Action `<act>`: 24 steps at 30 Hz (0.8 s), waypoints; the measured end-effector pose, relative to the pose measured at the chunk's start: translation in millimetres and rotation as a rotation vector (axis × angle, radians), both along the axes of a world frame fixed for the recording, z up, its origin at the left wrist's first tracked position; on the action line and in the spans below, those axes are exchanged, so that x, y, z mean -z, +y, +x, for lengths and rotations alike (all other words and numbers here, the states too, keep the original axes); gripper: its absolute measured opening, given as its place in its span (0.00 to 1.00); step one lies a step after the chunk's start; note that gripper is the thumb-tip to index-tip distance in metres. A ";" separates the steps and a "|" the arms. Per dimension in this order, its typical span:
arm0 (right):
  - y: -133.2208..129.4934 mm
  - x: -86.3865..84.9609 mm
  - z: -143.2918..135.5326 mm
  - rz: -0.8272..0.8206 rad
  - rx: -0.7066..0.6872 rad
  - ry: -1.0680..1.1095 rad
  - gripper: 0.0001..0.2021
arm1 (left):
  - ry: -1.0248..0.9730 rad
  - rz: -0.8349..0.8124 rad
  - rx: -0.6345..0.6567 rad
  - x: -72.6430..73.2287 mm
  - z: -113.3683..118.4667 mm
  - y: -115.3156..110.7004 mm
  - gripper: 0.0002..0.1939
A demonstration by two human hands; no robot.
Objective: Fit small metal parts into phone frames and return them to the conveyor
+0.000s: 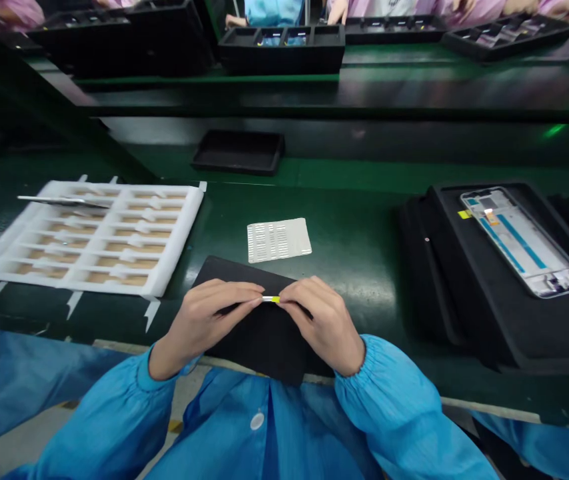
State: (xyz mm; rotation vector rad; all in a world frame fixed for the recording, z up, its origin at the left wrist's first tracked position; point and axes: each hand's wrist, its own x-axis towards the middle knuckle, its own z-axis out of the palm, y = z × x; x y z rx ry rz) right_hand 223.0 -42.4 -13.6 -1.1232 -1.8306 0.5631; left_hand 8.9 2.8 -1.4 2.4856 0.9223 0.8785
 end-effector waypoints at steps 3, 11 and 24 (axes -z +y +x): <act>0.0 5.1 0.8 0.126 0.022 -0.142 0.11 | 0.029 0.001 -0.003 -0.2 0.9 1.6 0.04; -1.6 18.1 0.5 0.171 0.087 -0.099 0.19 | 0.016 0.017 -0.076 -2.4 5.1 -5.7 0.05; -2.1 23.4 3.8 0.204 -0.007 -0.019 0.12 | 0.038 0.006 -0.048 -3.7 6.9 -7.8 0.06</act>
